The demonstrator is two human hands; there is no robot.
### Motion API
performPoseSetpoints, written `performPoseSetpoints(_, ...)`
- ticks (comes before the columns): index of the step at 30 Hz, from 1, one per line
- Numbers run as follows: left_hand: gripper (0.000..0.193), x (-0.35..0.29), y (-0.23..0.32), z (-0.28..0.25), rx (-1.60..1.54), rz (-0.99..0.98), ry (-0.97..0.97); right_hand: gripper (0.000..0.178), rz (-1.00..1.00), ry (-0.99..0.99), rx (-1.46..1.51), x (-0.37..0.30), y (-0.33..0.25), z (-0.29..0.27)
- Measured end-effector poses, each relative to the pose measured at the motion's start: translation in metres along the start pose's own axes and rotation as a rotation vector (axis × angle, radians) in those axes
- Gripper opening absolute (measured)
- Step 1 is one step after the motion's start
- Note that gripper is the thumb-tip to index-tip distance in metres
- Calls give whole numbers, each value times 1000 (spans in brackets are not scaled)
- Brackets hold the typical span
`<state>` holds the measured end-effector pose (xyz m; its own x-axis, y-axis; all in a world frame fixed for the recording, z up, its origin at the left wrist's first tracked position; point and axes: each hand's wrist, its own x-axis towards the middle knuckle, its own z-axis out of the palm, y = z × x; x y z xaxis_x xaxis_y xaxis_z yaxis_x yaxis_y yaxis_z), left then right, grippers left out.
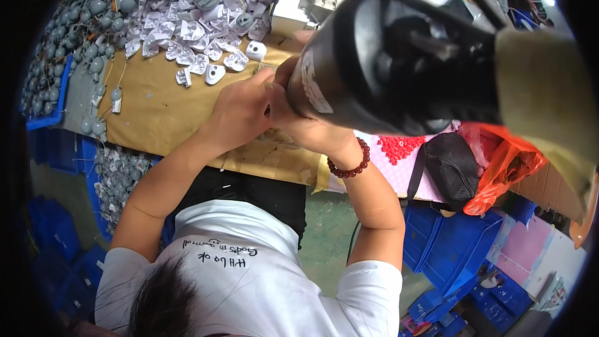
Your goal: Assemble small motor-driven components using an electric screwdriver at a factory workstation.
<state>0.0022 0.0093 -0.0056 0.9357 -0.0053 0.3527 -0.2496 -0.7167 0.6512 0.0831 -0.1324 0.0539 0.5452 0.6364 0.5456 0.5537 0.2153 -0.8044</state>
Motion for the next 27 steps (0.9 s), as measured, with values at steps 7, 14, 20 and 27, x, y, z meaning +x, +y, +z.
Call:
performPoseSetpoints(7,29,-1,0,1,1,-27,-20,72,-23,1,-40,-9,9,-2)
performPoseSetpoints(14,27,0,4,-1,-2,-63,-41,71,24,58,-22,-10,10,-4)
performPoseSetpoints(20,28,-3,5,0,40,-133,-32,48,330,489,78,25,8,-36)
performPoseSetpoints(27,29,-12,2,4,53,-13,27,38,150,399,-767,-15,56,-83)
